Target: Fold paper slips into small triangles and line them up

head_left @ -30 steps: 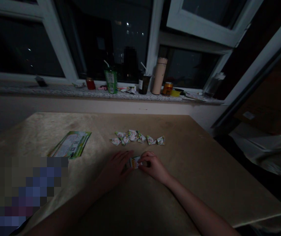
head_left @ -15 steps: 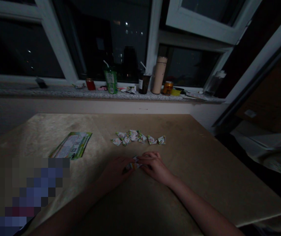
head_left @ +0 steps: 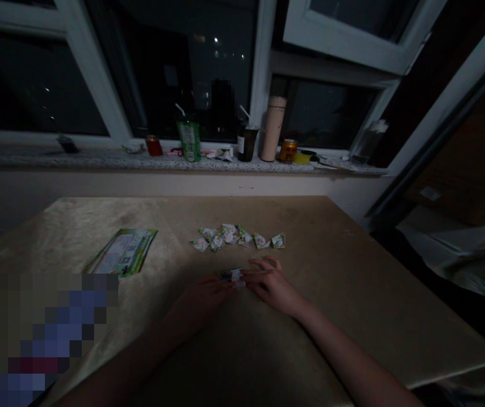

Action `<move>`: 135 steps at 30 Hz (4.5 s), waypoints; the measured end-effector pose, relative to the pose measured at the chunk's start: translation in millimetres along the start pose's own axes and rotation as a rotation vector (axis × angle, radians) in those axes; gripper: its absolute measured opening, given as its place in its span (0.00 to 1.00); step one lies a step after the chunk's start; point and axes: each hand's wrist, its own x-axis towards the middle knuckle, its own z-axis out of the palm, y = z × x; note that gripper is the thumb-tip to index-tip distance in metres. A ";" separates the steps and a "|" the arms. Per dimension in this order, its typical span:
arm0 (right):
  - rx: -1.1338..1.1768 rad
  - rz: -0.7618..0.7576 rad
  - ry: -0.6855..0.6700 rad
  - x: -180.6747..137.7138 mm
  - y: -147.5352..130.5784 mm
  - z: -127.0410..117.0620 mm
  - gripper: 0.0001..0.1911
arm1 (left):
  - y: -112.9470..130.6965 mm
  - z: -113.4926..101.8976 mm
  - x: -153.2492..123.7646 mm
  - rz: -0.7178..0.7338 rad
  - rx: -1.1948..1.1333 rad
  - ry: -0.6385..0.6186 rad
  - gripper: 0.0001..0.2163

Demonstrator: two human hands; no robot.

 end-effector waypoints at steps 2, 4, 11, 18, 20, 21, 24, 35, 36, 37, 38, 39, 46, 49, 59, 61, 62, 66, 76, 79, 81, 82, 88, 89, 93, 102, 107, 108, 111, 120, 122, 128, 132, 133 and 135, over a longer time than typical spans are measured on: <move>-0.005 -0.003 0.003 -0.3 0.3 -0.3 0.17 | -1.0 2.3 -1.8 0.011 0.023 -0.008 0.19; -0.006 -0.006 0.011 -0.4 0.5 -0.3 0.17 | -0.3 3.0 -3.2 0.024 0.046 -0.022 0.18; -0.012 0.006 0.016 0.0 -1.1 -2.6 0.14 | 9.8 -3.4 -11.2 0.091 -0.031 -0.152 0.24; -0.017 -0.004 0.048 -1.0 3.1 -0.5 0.12 | 10.2 -7.0 -15.5 0.047 -0.106 -0.250 0.32; -0.023 0.002 0.059 -1.5 2.6 0.8 0.14 | 10.7 -7.2 -15.6 0.030 -0.103 -0.242 0.32; -0.033 0.018 0.073 -1.6 1.9 1.5 0.16 | 11.0 -7.2 -15.7 0.028 -0.099 -0.243 0.32; -0.087 0.108 0.118 -1.7 -0.7 3.5 0.24 | 11.4 -7.6 -15.8 0.017 -0.087 -0.258 0.34; 0.107 0.163 -0.007 -2.8 -4.8 6.9 0.24 | 13.0 -10.8 -13.7 -0.007 -0.103 -0.283 0.36; 0.127 0.167 -0.010 -2.7 -4.8 7.4 0.24 | 13.1 -11.1 -13.5 -0.010 -0.106 -0.285 0.36; 0.145 0.171 -0.012 -2.6 -4.6 7.8 0.24 | 13.1 -11.1 -13.4 -0.014 -0.108 -0.284 0.37; 0.162 0.173 -0.014 -2.6 -4.2 8.2 0.24 | 13.0 -11.0 -13.4 -0.016 -0.109 -0.282 0.37; 0.178 0.174 -0.013 -2.6 -3.8 8.4 0.24 | 12.9 -10.8 -13.5 -0.015 -0.110 -0.278 0.37; 0.293 0.129 -0.048 -6.0 -4.5 5.0 0.27 | 13.2 -9.5 -14.0 0.002 -0.113 -0.249 0.36; 0.328 0.103 -0.059 -8.4 -6.5 4.9 0.27 | 13.8 -10.0 -13.6 0.007 -0.111 -0.243 0.36; 0.233 0.148 -0.031 -6.7 -8.1 12.7 0.32 | 11.2 -6.4 -14.7 0.000 -0.093 -0.246 0.39; 0.217 0.139 -0.056 -6.6 -9.9 10.8 0.29 | 11.5 -7.4 -14.2 -0.002 -0.100 -0.246 0.39; 0.204 0.131 -0.070 -6.8 -10.8 9.8 0.27 | 11.6 -7.7 -14.0 -0.002 -0.101 -0.243 0.39; 0.067 0.064 -0.096 -10.4 -12.7 8.4 0.25 | 11.5 -6.7 -14.2 0.005 -0.100 -0.249 0.38; -0.095 -0.088 -0.197 -17.5 -15.4 -0.1 0.33 | 9.4 -5.6 -15.1 0.008 -0.113 -0.245 0.37; -0.077 -0.089 -0.215 -17.3 -15.8 -3.1 0.33 | 10.2 -6.7 -14.6 0.005 -0.097 -0.254 0.37; -0.056 -0.097 -0.223 -17.4 -15.5 -5.0 0.33 | 10.3 -6.5 -15.1 0.009 -0.093 -0.246 0.37; -0.044 -0.101 -0.225 -17.6 -15.4 -5.8 0.33 | 10.1 -6.3 -15.6 0.007 -0.089 -0.237 0.37; 0.024 -0.143 -0.230 -18.8 -15.5 -8.9 0.32 | 9.3 -3.7 -19.6 -0.033 -0.051 -0.192 0.35; 0.039 -0.146 -0.226 -18.9 -15.6 -9.1 0.33 | 9.5 -3.5 -19.8 -0.034 -0.050 -0.195 0.35; 0.073 -0.139 -0.213 -19.1 -15.5 -8.6 0.36 | 12.0 -4.8 -19.0 -0.041 -0.046 -0.210 0.36; 0.050 -0.129 -0.239 -19.0 -16.6 -9.4 0.36 | 13.7 -7.5 -16.6 -0.045 -0.081 -0.222 0.36; 0.082 -0.135 -0.225 -18.2 -16.2 -9.6 0.35 | 13.1 -5.7 -16.5 -0.045 -0.090 -0.228 0.37; 0.083 -0.136 -0.230 -18.1 -15.6 -9.4 0.35 | 13.0 -5.4 -16.8 -0.044 -0.087 -0.227 0.37; 0.078 -0.143 -0.245 -17.9 -13.9 -8.3 0.35 | 12.5 -5.1 -17.5 -0.041 -0.071 -0.222 0.36; 0.134 -0.157 -0.230 -18.4 -11.3 -6.1 0.35 | 13.1 -6.1 -15.9 -0.047 -0.044 -0.269 0.36; 0.161 -0.120 -0.179 -17.7 -8.6 -5.2 0.34 | 13.4 -5.8 -15.8 -0.046 -0.036 -0.269 0.36; 0.056 0.000 -0.026 -14.4 -0.5 -1.7 0.21 | 13.9 -7.4 -14.9 -0.053 -0.019 -0.290 0.36; 0.003 -0.058 -0.052 -15.3 -0.5 -0.3 0.21 | 14.5 -7.5 -15.3 -0.064 -0.015 -0.296 0.38; -0.022 -0.076 -0.048 -15.8 -1.0 -0.1 0.21 | 14.7 -7.1 -15.4 -0.069 -0.015 -0.294 0.38; -0.092 -0.122 -0.031 -16.7 -2.1 0.2 0.20 | 14.8 -6.0 -15.5 -0.076 -0.012 -0.287 0.39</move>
